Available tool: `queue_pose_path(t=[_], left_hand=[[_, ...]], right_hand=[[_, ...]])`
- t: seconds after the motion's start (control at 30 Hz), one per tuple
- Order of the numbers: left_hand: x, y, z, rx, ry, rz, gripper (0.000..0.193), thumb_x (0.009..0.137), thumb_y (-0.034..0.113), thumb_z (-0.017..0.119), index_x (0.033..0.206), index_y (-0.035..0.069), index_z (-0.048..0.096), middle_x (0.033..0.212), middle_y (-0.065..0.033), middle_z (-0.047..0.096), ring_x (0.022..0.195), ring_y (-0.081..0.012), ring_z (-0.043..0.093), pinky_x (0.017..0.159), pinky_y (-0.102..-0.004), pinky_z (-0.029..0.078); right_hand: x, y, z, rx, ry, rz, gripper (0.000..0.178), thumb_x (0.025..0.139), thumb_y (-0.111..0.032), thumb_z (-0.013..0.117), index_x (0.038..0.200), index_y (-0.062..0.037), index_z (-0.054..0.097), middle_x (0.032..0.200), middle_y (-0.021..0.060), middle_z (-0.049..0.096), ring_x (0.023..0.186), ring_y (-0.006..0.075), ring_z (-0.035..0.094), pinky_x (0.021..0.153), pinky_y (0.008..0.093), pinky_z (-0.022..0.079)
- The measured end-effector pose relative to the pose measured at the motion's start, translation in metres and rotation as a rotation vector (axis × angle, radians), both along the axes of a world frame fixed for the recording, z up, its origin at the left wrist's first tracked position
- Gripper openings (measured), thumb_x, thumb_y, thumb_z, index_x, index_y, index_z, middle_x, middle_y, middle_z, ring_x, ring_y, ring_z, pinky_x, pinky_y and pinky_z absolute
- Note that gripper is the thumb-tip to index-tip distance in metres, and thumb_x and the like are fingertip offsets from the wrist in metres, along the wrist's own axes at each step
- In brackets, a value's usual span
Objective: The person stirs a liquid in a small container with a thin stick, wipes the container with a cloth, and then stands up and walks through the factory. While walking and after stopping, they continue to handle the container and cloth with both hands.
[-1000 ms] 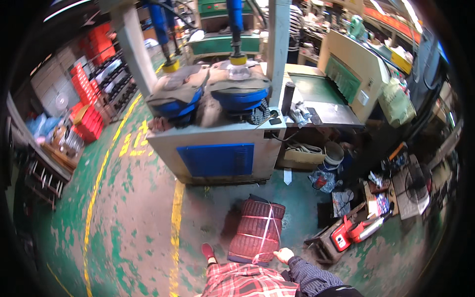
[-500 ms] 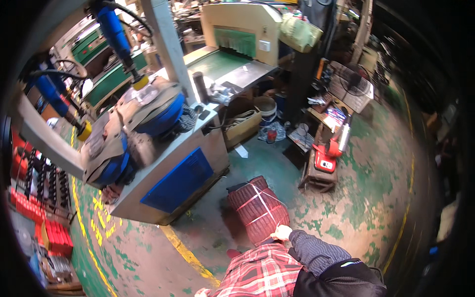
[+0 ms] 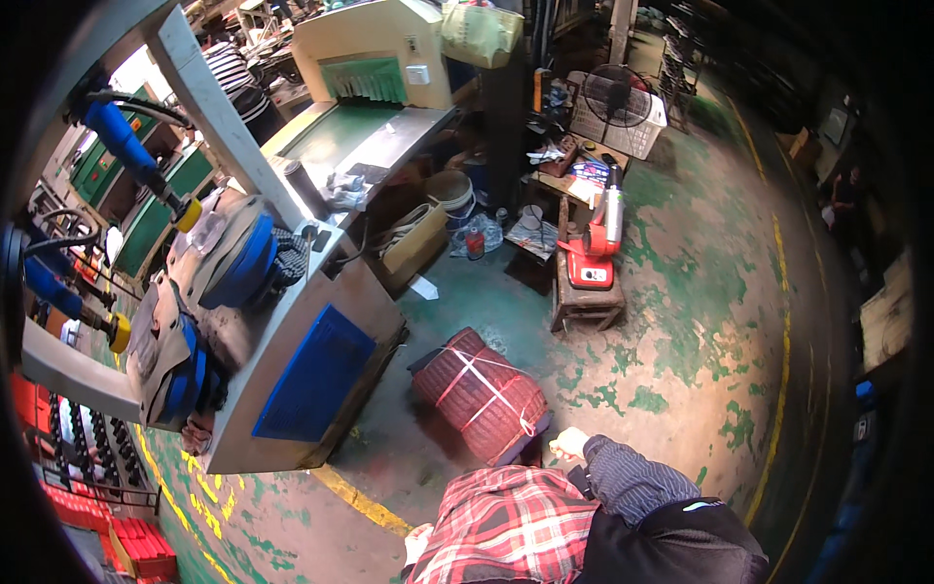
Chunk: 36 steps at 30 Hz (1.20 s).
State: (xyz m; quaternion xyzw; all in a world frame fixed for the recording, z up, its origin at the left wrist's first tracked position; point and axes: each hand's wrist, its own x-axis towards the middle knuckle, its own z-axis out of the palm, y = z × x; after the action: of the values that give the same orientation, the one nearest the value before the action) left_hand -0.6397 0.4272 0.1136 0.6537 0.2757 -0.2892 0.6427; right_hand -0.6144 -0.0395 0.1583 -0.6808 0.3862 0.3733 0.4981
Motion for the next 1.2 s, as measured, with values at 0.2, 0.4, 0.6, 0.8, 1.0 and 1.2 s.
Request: queue_pose_path(t=[0.2,0.4,0.6,0.8,1.0,1.2], left_hand=[[0.021,-0.047,0.033,-0.13,0.047,0.176,0.033,0.072,0.0,0.066,0.103,-0.001,0.053,0.067,-0.0014,0.055,0.049,-0.0079,0.046,0.041,-0.0208,0.034],[0.03,-0.078,0.044,-0.181,0.023,0.144,0.033,0.074,0.007,0.067,0.104,0.0,0.054,0.072,-0.0011,0.059,0.053,-0.0086,0.052,0.046,-0.0214,0.043],[0.072,-0.124,0.111,-0.192,-0.005,0.0,0.041,0.081,0.006,0.053,0.121,0.005,0.048,0.107,-0.0058,0.055,0.089,-0.0156,0.057,0.068,-0.0285,0.052],[0.109,-0.202,0.192,-0.247,-0.231,-0.415,0.06,0.085,0.017,0.061,0.136,0.005,0.031,0.125,-0.01,0.046,0.112,-0.0167,0.047,0.092,-0.0293,0.04],[0.116,-0.239,0.215,-0.19,-0.353,-0.49,0.045,0.085,0.017,0.061,0.125,0.003,0.046,0.106,-0.0065,0.057,0.096,-0.0124,0.053,0.086,-0.0265,0.043],[0.114,-0.205,0.208,-0.306,-0.219,-0.306,0.033,0.084,0.015,0.063,0.113,0.002,0.056,0.1,-0.0052,0.06,0.088,-0.0105,0.055,0.077,-0.0243,0.046]], right_hand=[[0.001,-0.023,0.002,0.108,0.034,-0.105,0.025,0.085,-0.027,0.054,0.077,-0.0052,0.064,0.068,0.0034,0.062,0.05,0.0121,0.055,0.049,0.0281,0.047],[0.004,-0.046,0.003,0.097,-0.085,-0.054,0.026,0.086,-0.031,0.055,0.081,-0.0066,0.062,0.079,0.0025,0.063,0.069,0.0143,0.061,0.059,0.0298,0.048],[0.019,-0.063,0.043,0.331,-0.167,-0.235,0.024,0.084,-0.031,0.06,0.09,-0.008,0.062,0.089,0.0035,0.064,0.077,0.0126,0.061,0.068,0.0295,0.049],[0.069,-0.036,0.111,0.765,-0.467,-0.146,0.031,0.088,-0.021,0.057,0.109,0.0017,0.058,0.11,0.0102,0.059,0.101,0.0172,0.057,0.091,0.033,0.046],[0.084,0.0,0.169,0.715,-0.58,0.086,0.028,0.087,-0.018,0.057,0.108,0.0006,0.061,0.099,0.0039,0.061,0.09,0.0101,0.053,0.087,0.0265,0.041],[0.085,0.008,0.177,0.814,-0.577,-0.074,0.031,0.087,-0.02,0.057,0.11,0.0008,0.06,0.098,0.0036,0.061,0.087,0.0089,0.052,0.085,0.0261,0.041]])
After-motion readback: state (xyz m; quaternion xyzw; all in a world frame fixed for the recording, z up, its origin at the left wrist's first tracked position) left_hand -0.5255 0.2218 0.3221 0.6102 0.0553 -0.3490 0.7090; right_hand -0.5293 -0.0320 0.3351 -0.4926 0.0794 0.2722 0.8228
